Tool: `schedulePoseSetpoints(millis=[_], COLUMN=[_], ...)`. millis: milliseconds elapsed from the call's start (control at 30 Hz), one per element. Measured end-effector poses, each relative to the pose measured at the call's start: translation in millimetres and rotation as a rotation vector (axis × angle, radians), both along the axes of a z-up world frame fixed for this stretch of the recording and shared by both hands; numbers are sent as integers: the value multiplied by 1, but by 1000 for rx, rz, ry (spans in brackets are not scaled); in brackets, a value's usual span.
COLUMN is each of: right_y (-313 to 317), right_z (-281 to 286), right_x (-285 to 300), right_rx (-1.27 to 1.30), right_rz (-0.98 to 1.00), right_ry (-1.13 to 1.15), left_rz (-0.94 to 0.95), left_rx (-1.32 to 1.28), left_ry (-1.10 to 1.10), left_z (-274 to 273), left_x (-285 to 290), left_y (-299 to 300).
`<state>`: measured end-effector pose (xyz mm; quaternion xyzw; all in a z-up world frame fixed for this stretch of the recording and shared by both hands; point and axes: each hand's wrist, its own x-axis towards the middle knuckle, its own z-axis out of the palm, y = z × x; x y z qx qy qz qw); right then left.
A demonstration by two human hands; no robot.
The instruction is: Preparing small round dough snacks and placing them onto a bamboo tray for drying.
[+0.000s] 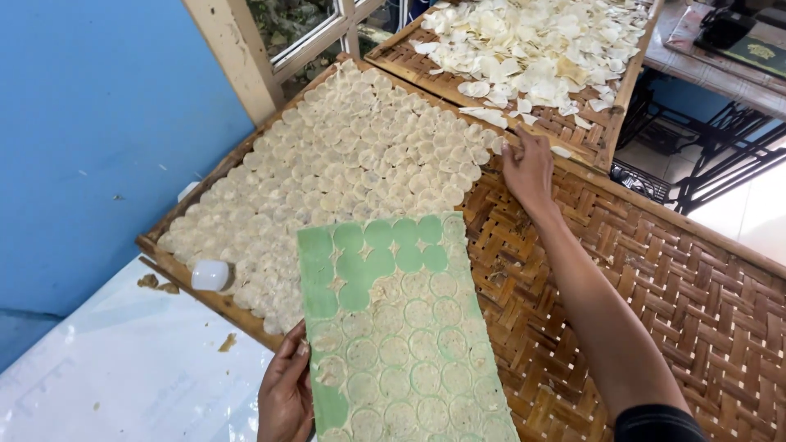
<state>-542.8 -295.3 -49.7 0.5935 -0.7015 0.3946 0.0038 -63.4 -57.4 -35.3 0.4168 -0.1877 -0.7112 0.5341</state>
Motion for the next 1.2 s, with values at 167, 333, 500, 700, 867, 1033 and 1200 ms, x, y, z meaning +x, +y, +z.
schedulePoseSetpoints(millis=[167,333,500,700,867,1033,1200], right_y=[104,190,201,202,208,215,208], right_z=[55,73,58,57,72,69,46], right_x=[92,159,178,189,195,194,177], right_rx=[-64,207,111,126,138,96,207], right_rz=[200,415,572,543,556,611,478], right_ry=[-9,-27,366,414,232,130,-322], left_rz=[43,59,55,48,32,13,30], left_rx=[82,106,117,129,96,56,94], left_ry=[0,23,21,21,26,66,35], left_z=[20,29,31,44,40,33,40], left_x=[-5,-9,-8,-11,-10,-7,-9], left_y=[3,2,3,5,5,6,6])
